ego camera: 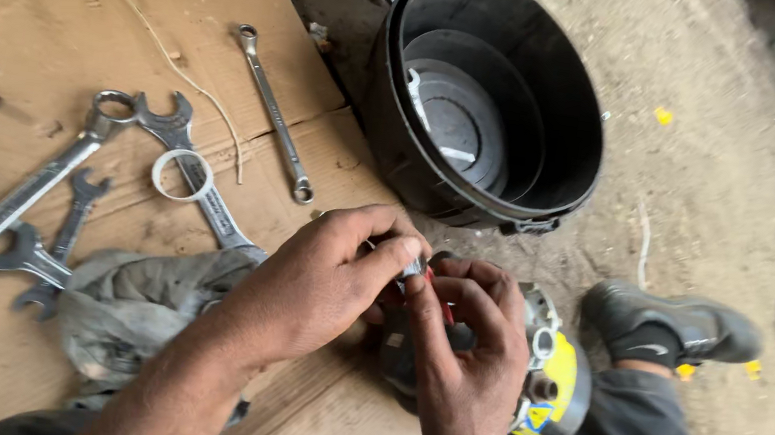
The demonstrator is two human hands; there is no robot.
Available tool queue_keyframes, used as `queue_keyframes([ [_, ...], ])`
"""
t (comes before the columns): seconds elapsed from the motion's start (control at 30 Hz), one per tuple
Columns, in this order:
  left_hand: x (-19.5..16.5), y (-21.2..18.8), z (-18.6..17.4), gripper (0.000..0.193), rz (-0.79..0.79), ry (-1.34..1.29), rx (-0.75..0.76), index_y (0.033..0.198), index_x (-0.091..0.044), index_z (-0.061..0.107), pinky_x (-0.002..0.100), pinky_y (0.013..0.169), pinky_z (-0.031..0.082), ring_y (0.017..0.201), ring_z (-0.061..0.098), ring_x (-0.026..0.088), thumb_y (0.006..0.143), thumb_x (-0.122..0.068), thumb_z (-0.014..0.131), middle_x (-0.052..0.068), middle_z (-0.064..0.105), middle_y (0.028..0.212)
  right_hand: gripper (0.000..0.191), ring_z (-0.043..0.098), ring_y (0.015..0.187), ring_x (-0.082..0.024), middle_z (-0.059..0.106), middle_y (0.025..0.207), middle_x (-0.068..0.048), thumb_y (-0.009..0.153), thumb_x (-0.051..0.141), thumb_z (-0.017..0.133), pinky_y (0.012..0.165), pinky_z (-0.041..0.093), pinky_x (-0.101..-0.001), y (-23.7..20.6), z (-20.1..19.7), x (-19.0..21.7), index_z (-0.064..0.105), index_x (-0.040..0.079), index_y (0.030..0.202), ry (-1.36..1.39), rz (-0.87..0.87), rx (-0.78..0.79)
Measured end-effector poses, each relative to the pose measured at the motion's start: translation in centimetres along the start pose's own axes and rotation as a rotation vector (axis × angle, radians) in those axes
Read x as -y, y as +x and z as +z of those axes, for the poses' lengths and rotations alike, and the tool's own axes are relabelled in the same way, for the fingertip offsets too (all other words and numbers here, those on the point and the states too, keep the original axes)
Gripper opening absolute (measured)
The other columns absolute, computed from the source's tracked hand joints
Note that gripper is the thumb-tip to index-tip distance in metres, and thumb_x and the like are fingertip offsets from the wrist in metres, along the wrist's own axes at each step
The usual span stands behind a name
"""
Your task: The person wraps white thread tape around a threaded metal rod and then screws it into a port on a black mechanical device. They then use a wrench to tighten a bolt on the device.
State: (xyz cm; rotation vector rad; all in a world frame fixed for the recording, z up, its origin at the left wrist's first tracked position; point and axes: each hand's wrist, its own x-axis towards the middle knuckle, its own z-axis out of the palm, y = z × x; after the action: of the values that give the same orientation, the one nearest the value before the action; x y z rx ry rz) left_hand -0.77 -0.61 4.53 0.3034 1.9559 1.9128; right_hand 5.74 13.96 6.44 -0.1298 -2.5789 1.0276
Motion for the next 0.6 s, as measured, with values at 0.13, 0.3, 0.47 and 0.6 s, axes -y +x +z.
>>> queue_keyframes([
  [0.13, 0.6, 0.3, -1.1, 0.026, -0.123, -0.120, 0.166, 0.112, -0.011, 0.071, 0.029, 0.063, 0.065, 0.082, 0.075, 0.012, 0.096, -0.029, 0.063, 0.003, 0.078, 0.094, 0.015, 0.065, 0.099, -0.018, 0.068, 0.105, -0.008, 0.088, 0.016, 0.076, 0.084, 0.051, -0.0289, -0.2, 0.7, -0.6, 0.075, 0.001, 0.087, -0.010, 0.018, -0.006],
  [0.3, 0.6, 0.7, -1.1, 0.024, -0.234, -0.190, 0.172, 0.110, -0.010, 0.071, 0.024, 0.059, 0.059, 0.071, 0.067, 0.007, 0.093, -0.025, 0.063, 0.001, 0.073, 0.084, 0.021, 0.065, 0.093, -0.016, 0.068, 0.102, -0.007, 0.090, 0.020, 0.076, 0.079, 0.051, -0.0266, -0.2, 0.5, -0.8, 0.075, 0.000, 0.084, 0.127, 0.151, 0.085],
  [0.47, 0.8, 0.4, -1.7, 0.023, -0.192, -0.205, 0.182, 0.105, -0.008, 0.070, 0.024, 0.058, 0.055, 0.068, 0.058, 0.006, 0.098, -0.025, 0.057, -0.001, 0.065, 0.080, 0.020, 0.065, 0.093, -0.015, 0.068, 0.105, -0.006, 0.089, 0.020, 0.076, 0.078, 0.052, -0.0272, -1.1, 0.9, -1.5, 0.075, 0.000, 0.086, 0.202, 0.241, 0.092],
  [0.6, 1.1, 0.1, -2.0, 0.028, -0.239, -0.371, 0.228, 0.105, -0.004, 0.070, 0.024, 0.058, 0.053, 0.067, 0.056, 0.006, 0.101, -0.025, 0.051, -0.001, 0.063, 0.080, 0.019, 0.066, 0.098, -0.015, 0.068, 0.106, -0.006, 0.090, 0.019, 0.076, 0.084, 0.052, -0.0278, -1.7, 0.7, -1.9, 0.076, 0.000, 0.088, 0.041, 0.124, 0.058],
])
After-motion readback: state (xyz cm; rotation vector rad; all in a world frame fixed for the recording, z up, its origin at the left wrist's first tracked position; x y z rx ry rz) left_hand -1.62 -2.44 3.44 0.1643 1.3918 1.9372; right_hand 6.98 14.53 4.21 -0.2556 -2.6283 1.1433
